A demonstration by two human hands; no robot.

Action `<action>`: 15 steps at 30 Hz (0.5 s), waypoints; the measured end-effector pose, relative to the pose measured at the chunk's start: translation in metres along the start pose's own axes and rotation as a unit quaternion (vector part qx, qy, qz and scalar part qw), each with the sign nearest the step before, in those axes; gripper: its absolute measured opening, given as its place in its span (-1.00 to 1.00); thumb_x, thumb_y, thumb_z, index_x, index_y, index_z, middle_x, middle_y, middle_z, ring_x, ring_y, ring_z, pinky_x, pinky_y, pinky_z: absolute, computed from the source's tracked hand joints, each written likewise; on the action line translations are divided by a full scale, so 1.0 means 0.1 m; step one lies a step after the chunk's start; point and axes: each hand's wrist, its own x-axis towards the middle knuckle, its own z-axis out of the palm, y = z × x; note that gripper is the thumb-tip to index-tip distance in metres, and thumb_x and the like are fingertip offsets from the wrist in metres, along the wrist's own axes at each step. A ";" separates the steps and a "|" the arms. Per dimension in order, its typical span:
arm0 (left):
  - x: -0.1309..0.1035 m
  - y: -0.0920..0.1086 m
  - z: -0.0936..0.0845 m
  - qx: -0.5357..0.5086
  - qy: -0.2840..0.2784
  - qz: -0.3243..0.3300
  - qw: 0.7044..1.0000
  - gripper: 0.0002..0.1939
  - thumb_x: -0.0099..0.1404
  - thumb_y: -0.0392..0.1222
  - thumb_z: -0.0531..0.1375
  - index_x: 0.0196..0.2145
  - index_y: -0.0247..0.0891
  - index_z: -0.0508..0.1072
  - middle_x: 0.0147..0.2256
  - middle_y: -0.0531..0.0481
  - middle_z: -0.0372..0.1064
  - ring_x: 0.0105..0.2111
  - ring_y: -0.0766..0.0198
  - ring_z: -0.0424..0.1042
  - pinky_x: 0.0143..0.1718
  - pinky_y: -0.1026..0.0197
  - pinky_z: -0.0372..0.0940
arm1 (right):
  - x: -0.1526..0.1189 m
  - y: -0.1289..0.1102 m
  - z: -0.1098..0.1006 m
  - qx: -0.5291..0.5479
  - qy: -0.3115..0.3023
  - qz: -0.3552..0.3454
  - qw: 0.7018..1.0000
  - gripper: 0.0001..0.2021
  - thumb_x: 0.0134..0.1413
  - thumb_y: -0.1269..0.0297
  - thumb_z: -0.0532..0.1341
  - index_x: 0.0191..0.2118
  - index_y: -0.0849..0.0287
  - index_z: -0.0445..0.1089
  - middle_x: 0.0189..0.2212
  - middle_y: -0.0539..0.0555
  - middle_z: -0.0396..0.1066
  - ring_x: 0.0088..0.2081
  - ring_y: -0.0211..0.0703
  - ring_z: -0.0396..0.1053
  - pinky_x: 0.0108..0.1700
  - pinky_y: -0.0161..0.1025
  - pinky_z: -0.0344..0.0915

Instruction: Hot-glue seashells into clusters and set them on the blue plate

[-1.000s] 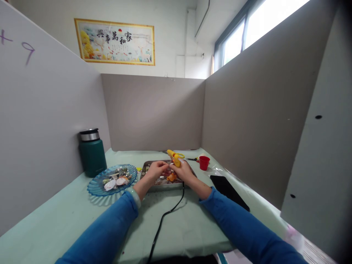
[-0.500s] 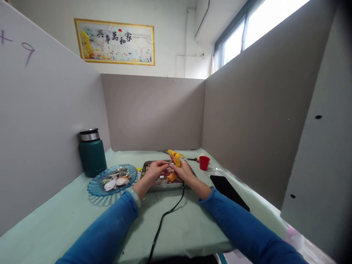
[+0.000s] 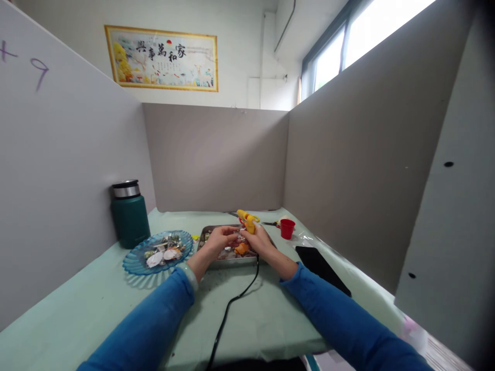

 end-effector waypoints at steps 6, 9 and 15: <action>0.01 -0.02 -0.02 -0.004 0.002 0.008 1.000 -0.75 0.00 -0.38 0.41 -0.31 -0.37 0.52 -0.42 -0.04 0.51 -0.48 0.30 0.51 -0.31 0.22 0.43 | 0.00 -0.03 0.01 0.009 0.001 0.032 0.999 -0.70 -0.13 0.24 0.26 -0.20 0.22 0.36 -0.57 -0.05 0.32 -0.58 -0.26 0.27 -0.53 -0.29 0.22; 0.02 -0.04 -0.04 0.000 -0.002 0.017 1.000 -0.70 -0.04 -0.35 0.44 -0.30 -0.37 0.53 -0.41 -0.04 0.51 -0.46 0.29 0.52 -0.31 0.22 0.42 | 0.01 0.00 0.01 0.020 -0.006 0.024 0.999 -0.67 -0.15 0.23 0.27 -0.19 0.22 0.35 -0.55 -0.04 0.33 -0.58 -0.26 0.27 -0.52 -0.29 0.23; 0.01 -0.03 -0.05 0.019 -0.005 0.024 1.000 -0.65 -0.05 -0.16 0.47 -0.34 -0.37 0.50 -0.40 -0.05 0.50 -0.46 0.29 0.51 -0.33 0.23 0.42 | 0.02 0.04 0.01 0.018 -0.016 -0.011 1.000 -0.65 -0.15 0.22 0.28 -0.18 0.22 0.35 -0.50 -0.02 0.37 -0.52 -0.24 0.29 -0.46 -0.28 0.27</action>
